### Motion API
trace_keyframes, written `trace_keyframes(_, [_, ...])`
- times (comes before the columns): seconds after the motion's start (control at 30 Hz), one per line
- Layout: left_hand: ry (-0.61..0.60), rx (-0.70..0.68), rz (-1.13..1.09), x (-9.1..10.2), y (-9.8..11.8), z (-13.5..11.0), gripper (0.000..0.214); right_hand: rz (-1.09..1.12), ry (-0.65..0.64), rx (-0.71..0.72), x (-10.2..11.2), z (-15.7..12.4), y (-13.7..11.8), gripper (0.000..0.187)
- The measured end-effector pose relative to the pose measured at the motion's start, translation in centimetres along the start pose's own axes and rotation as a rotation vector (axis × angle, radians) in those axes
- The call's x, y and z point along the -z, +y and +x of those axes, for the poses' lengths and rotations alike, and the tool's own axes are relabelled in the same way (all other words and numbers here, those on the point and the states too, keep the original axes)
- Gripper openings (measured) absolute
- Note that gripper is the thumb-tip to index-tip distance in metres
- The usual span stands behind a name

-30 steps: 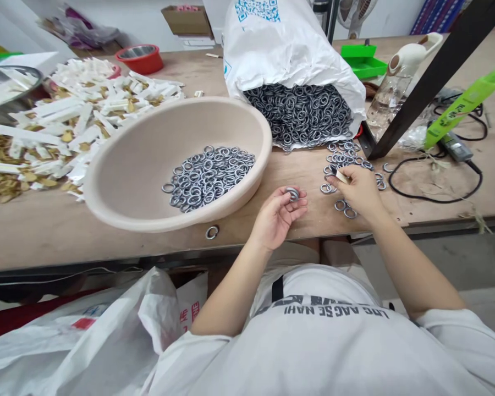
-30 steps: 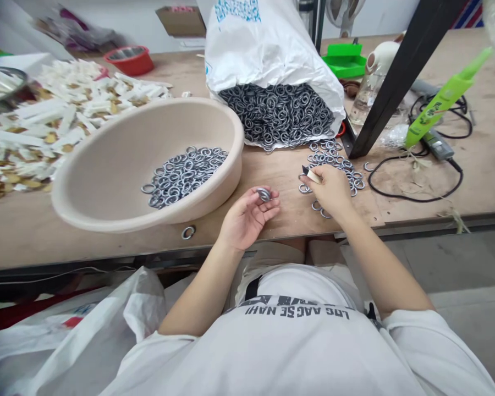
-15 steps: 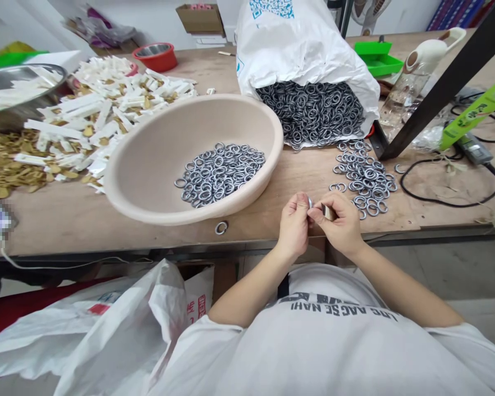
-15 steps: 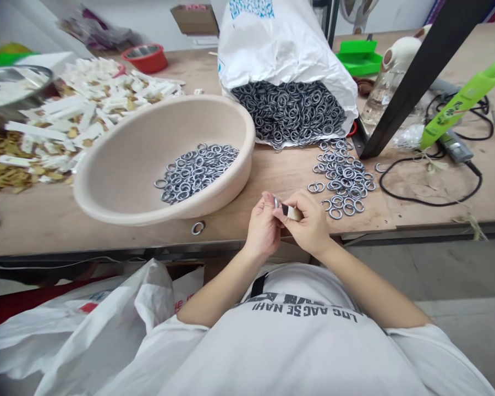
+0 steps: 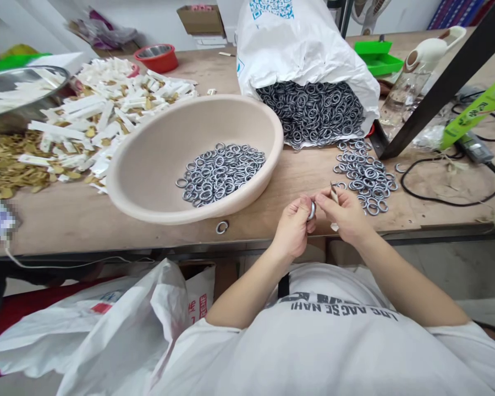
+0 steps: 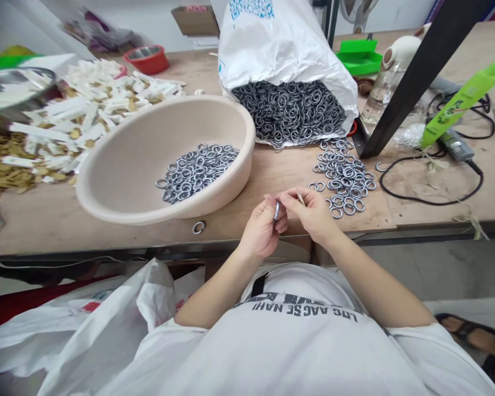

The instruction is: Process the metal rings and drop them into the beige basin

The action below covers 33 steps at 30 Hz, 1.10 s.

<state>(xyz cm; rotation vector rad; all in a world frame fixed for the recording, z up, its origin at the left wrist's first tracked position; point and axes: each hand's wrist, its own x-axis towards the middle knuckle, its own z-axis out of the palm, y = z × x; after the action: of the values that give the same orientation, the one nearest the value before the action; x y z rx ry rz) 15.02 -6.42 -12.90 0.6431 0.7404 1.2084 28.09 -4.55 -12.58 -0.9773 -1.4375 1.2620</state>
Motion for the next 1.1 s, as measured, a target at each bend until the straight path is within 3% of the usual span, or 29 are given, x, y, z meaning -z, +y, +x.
trace_keyframes(0.07, [0.023,-0.037,0.018,0.0,0.1,0.0,0.058,-0.107,0.006,0.001,0.4,-0.1,-0.6,0.034])
trace_keyframes(0.2, [0.056,-0.087,0.045,-0.1,0.5,0.0,0.060,-0.565,-0.081,0.152,0.7,-1.7,-2.5,0.030])
trace_keyframes(0.27, [0.069,-0.101,0.062,-0.1,0.6,0.0,0.061,-0.688,-0.126,0.210,0.5,-2.5,-3.1,0.030])
trace_keyframes(0.57, [0.046,-0.047,0.056,-0.5,0.5,-0.5,0.063,-0.708,-0.101,0.305,0.5,-2.7,-2.8,0.029])
trace_keyframes(0.8, [0.022,-0.051,0.036,-0.7,0.4,-0.6,0.060,-0.725,-0.123,0.295,0.4,-2.8,-2.8,0.033])
trace_keyframes(0.87, [-0.022,-0.054,0.041,-0.7,0.4,-0.8,0.060,-0.713,-0.084,0.236,1.3,-2.0,-2.1,0.037])
trace_keyframes(0.93, [-0.062,-0.063,0.050,-0.6,0.5,-1.1,0.060,-0.734,0.052,0.151,2.9,-0.7,-1.0,0.041])
trace_keyframes(1.0, [-0.070,-0.072,0.056,-0.3,0.6,-1.2,0.059,-0.869,0.201,0.082,4.7,0.7,0.2,0.038])
trace_keyframes(1.1, [-0.020,-0.053,0.049,0.4,0.9,-1.0,0.052,-1.154,0.217,0.050,6.5,2.4,1.7,0.034])
